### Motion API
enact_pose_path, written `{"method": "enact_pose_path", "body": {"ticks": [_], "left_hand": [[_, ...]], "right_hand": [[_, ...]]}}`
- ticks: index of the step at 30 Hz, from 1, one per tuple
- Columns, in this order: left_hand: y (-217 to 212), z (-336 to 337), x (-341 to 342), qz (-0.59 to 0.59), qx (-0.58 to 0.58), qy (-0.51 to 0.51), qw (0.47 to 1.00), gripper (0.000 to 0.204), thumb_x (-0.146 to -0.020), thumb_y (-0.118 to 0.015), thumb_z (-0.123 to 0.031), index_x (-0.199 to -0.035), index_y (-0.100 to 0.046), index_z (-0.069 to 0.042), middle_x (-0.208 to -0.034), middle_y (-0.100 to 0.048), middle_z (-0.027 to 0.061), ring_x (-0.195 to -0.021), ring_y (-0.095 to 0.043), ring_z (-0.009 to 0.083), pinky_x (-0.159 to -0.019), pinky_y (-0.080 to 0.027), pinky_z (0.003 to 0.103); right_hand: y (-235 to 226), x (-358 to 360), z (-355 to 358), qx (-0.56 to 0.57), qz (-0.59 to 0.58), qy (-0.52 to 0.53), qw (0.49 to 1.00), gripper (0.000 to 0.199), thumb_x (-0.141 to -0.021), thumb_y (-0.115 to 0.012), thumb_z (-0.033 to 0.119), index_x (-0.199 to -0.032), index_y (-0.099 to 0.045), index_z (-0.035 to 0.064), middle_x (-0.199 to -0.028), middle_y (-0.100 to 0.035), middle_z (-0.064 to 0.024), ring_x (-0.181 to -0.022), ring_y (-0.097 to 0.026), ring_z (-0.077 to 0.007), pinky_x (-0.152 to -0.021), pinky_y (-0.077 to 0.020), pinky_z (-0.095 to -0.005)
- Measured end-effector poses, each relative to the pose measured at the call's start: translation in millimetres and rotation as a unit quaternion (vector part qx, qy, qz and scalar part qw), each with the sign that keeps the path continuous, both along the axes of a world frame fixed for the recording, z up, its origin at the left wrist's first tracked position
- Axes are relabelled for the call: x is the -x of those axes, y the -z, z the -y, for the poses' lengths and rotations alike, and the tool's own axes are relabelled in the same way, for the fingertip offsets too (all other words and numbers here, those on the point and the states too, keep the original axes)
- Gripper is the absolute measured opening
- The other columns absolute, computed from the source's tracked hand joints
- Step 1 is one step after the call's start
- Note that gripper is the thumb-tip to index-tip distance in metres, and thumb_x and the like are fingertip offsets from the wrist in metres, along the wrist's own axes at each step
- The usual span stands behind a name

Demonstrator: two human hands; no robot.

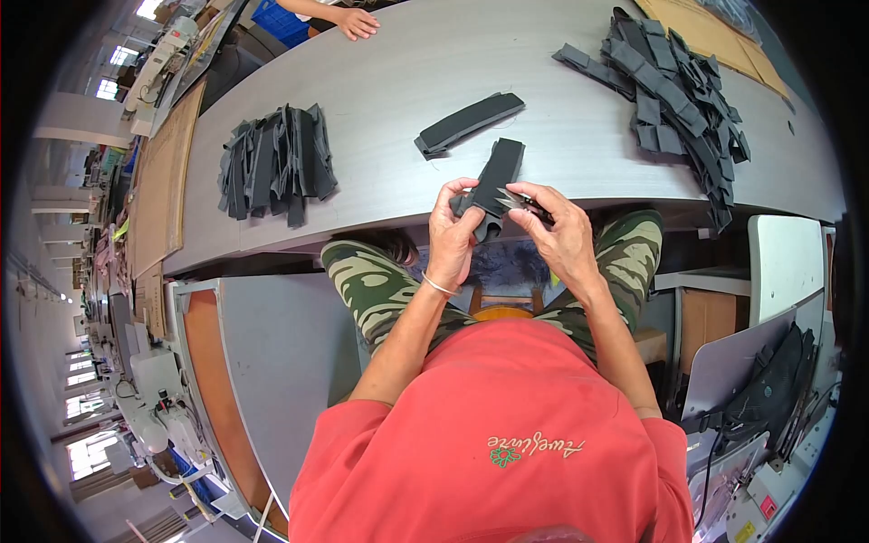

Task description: Trimming excess threads and material from black synthetic fabric parts using small snips on a manufacturing floor.

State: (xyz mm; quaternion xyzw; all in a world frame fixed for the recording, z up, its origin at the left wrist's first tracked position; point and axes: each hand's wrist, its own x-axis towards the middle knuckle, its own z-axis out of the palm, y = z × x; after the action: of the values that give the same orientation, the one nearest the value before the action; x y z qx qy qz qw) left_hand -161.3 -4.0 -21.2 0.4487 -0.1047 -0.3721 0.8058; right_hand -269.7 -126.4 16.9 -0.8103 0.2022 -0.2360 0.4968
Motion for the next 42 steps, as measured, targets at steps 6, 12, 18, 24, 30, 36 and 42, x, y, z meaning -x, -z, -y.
{"method": "enact_pose_path", "body": {"ticks": [6, 12, 18, 24, 30, 36, 42], "left_hand": [[1, 3, 1, 0.107, -0.063, -0.042, 0.991, 0.032, -0.081, -0.057, 0.005, -0.111, -0.054, -0.005, -0.084, -0.050, -0.0041, -0.067, -0.047, 0.0012, -0.058, -0.041, 0.016], [-11, 5, 5, 0.217, -0.114, -0.047, 0.968, 0.032, -0.079, -0.056, 0.006, -0.109, -0.054, -0.004, -0.080, -0.048, -0.0051, -0.065, -0.041, 0.0004, -0.055, -0.037, 0.016], [-13, 5, 8, 0.285, -0.149, -0.054, 0.945, 0.030, -0.078, -0.056, 0.005, -0.106, -0.055, -0.004, -0.077, -0.049, -0.0046, -0.062, -0.043, 0.0016, -0.055, -0.038, 0.017], [-3, 4, 3, 0.343, -0.146, -0.059, 0.926, 0.025, -0.081, -0.057, 0.001, -0.105, -0.055, -0.006, -0.080, -0.052, -0.0047, -0.067, -0.046, 0.0020, -0.056, -0.040, 0.017], [-7, -3, -4, -0.034, -0.027, 0.032, 0.999, 0.023, -0.089, -0.046, -0.001, -0.109, -0.041, -0.009, -0.093, -0.061, 0.0072, -0.081, -0.065, 0.0172, -0.066, -0.054, 0.029], [-20, -5, -6, -0.069, -0.021, 0.115, 0.991, 0.020, -0.089, -0.054, -0.003, -0.109, -0.054, -0.007, -0.088, -0.059, 0.0006, -0.071, -0.056, 0.0065, -0.065, -0.048, 0.020], [6, 5, -4, 0.015, -0.099, 0.110, 0.989, 0.021, -0.088, -0.062, -0.005, -0.108, -0.061, 0.000, -0.080, -0.062, -0.0026, -0.067, -0.050, 0.0010, -0.059, -0.038, 0.015]], "right_hand": [[-5, -1, 3, 0.223, 0.031, 0.001, 0.974, 0.028, -0.074, -0.071, 0.017, -0.102, -0.068, 0.0151, -0.074, -0.058, -0.0031, -0.069, -0.057, -0.0220, -0.061, -0.0429, -0.0340], [-9, -5, -2, 0.339, 0.045, 0.015, 0.940, 0.022, -0.074, -0.070, 0.018, -0.096, -0.069, 0.0182, -0.070, -0.054, -0.0001, -0.066, -0.053, -0.0195, -0.058, -0.0370, -0.0341], [-10, -5, -5, 0.366, 0.041, 0.018, 0.930, 0.017, -0.077, -0.067, 0.018, -0.093, -0.069, 0.0180, -0.070, -0.054, 0.0006, -0.066, -0.053, -0.0188, -0.059, -0.0366, -0.0341], [-9, 0, -1, 0.278, 0.022, 0.025, 0.960, 0.022, -0.077, -0.069, 0.015, -0.099, -0.068, 0.0145, -0.079, -0.060, -0.0012, -0.068, -0.057, -0.0215, -0.061, -0.0426, -0.0330], [-13, 7, -5, -0.026, 0.055, -0.025, 0.998, 0.041, -0.073, -0.075, 0.015, -0.111, -0.064, 0.0113, -0.098, -0.066, -0.0080, -0.082, -0.064, -0.0219, -0.074, -0.0513, -0.0314], [4, 12, 0, -0.003, -0.015, -0.080, 0.997, 0.024, -0.072, -0.066, 0.005, -0.095, -0.065, 0.0080, -0.085, -0.064, -0.0075, -0.070, -0.061, -0.0252, -0.063, -0.0486, -0.0342], [-6, 8, 3, 0.131, -0.016, -0.025, 0.991, 0.012, -0.073, -0.062, 0.004, -0.084, -0.064, 0.0061, -0.074, -0.059, -0.0088, -0.066, -0.059, -0.0311, -0.059, -0.0457, -0.0377]]}}
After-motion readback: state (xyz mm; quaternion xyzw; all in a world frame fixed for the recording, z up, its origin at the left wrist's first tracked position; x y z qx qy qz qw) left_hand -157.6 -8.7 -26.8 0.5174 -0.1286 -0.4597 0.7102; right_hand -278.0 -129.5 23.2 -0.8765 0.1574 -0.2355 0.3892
